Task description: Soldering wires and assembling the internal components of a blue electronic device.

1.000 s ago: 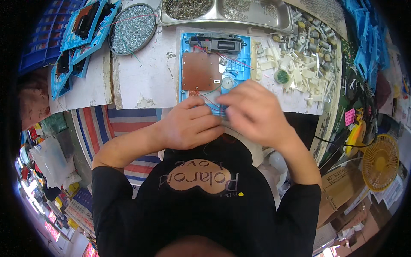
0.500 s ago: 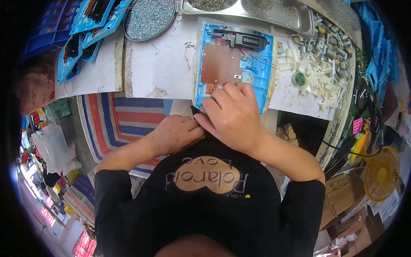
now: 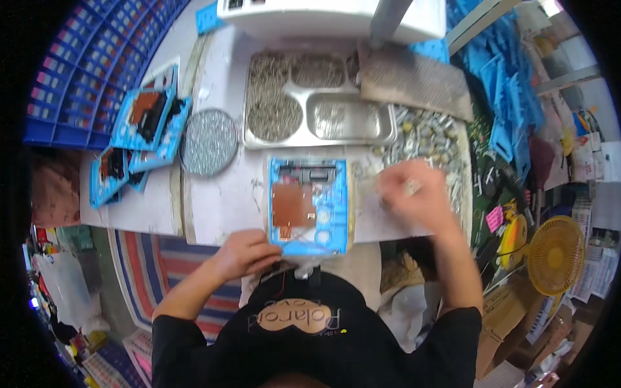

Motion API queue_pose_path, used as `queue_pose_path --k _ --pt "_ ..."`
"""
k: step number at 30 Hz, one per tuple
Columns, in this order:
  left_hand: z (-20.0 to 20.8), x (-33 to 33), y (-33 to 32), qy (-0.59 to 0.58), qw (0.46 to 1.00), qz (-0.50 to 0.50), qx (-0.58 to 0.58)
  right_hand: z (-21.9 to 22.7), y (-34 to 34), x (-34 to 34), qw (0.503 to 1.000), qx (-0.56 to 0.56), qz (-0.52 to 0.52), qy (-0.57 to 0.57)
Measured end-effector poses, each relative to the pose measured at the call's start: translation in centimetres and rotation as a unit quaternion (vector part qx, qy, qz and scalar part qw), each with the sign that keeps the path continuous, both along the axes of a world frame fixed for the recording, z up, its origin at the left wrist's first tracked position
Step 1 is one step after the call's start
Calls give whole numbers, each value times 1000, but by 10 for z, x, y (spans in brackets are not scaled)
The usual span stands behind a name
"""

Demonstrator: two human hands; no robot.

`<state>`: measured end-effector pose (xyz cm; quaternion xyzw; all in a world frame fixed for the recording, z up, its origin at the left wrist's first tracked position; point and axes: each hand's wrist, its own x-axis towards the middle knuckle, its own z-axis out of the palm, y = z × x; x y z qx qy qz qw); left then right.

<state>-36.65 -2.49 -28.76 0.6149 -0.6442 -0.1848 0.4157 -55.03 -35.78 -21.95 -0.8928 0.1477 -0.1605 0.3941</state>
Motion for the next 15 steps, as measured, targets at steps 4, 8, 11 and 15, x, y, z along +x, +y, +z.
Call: queue_pose_path --k 4,8,11,15 --pt "2 8 -13 10 999 -38 22 53 -150 41 974 -34 -196 -106" --pt "4 8 -3 8 999 -19 37 97 -185 175 928 -219 -121 -275" --pt "6 6 -4 14 998 -16 55 124 -214 246 817 -477 -57 -319" --pt "3 4 -5 27 998 -13 49 123 -268 312 796 -551 -12 -252"
